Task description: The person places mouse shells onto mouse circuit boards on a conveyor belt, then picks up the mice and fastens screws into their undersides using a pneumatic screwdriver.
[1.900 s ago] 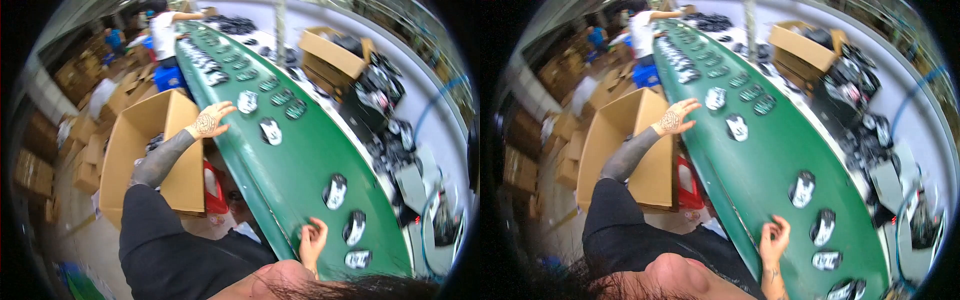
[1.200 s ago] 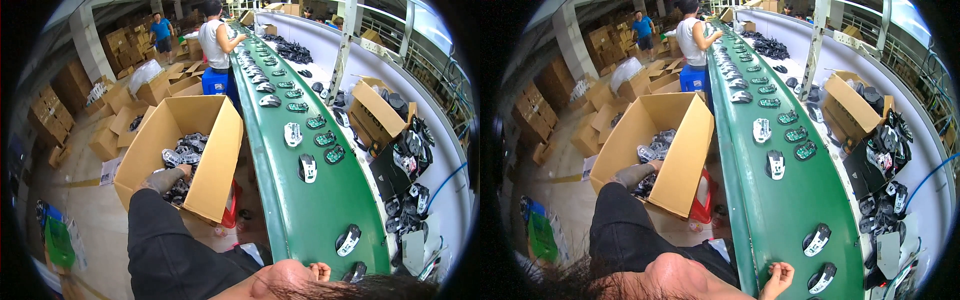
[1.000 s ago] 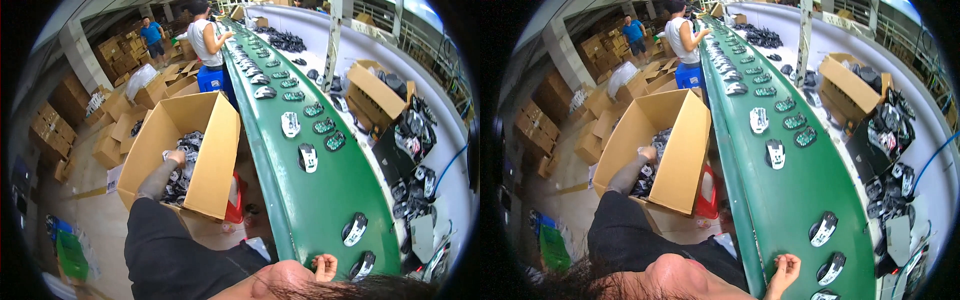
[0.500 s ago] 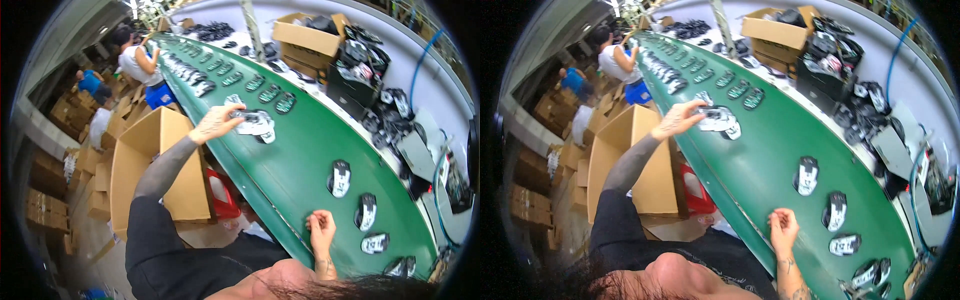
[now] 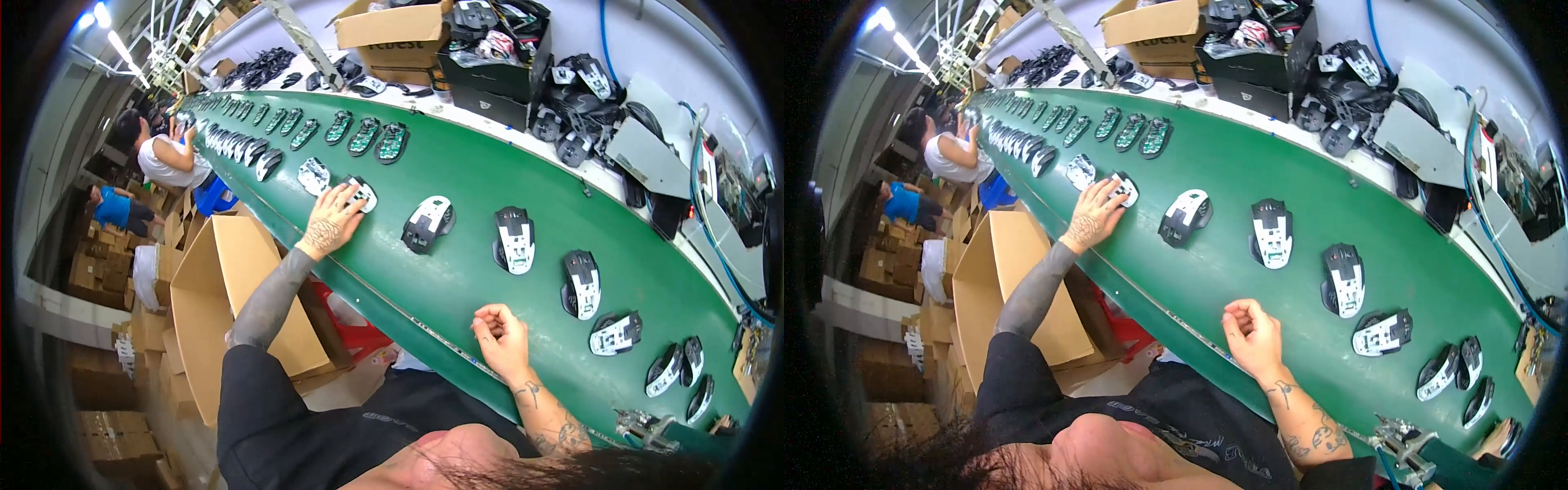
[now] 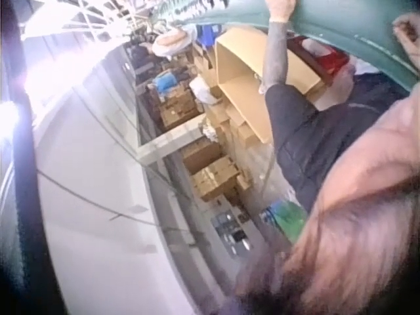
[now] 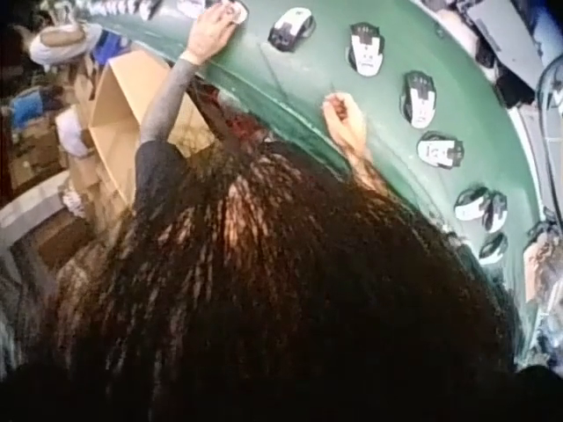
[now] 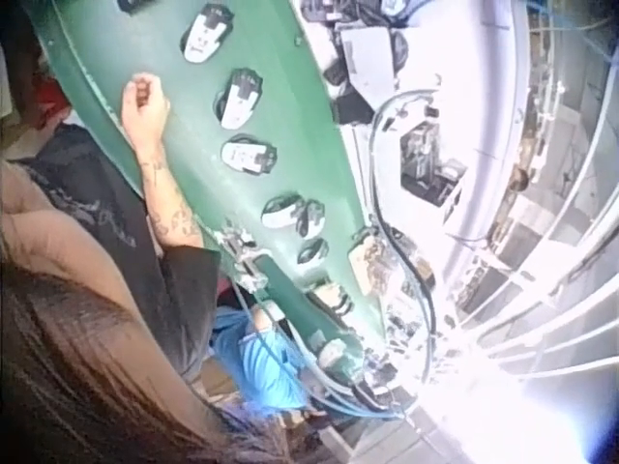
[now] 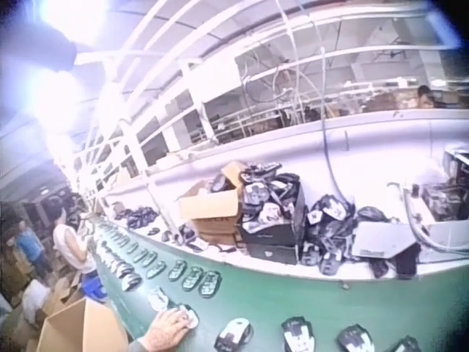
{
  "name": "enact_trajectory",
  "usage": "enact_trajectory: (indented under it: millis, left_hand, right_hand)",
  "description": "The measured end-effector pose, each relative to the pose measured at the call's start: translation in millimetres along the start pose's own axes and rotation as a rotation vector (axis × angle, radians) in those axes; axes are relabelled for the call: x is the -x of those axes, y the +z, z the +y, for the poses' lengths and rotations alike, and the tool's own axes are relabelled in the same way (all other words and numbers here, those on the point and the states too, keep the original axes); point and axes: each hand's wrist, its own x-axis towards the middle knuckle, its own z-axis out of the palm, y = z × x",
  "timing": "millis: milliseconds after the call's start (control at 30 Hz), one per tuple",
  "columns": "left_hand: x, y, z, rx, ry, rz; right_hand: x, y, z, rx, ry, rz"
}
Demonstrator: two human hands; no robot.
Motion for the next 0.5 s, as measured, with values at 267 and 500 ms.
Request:
enact_trajectory:
  millis: [267,500]
  left_hand:
    - [-15.2,-30.8,-6.3,0.216,-0.014,0.158]
    - [-72.4,-12.8,77.8,0.288,0.672,-0.006]
  right_hand:
    - [-4.9,5.7,-8.7,0.206,0.017,-0.046]
    - [0.6,0.9,27.4,0.038,-0.018,0.015]
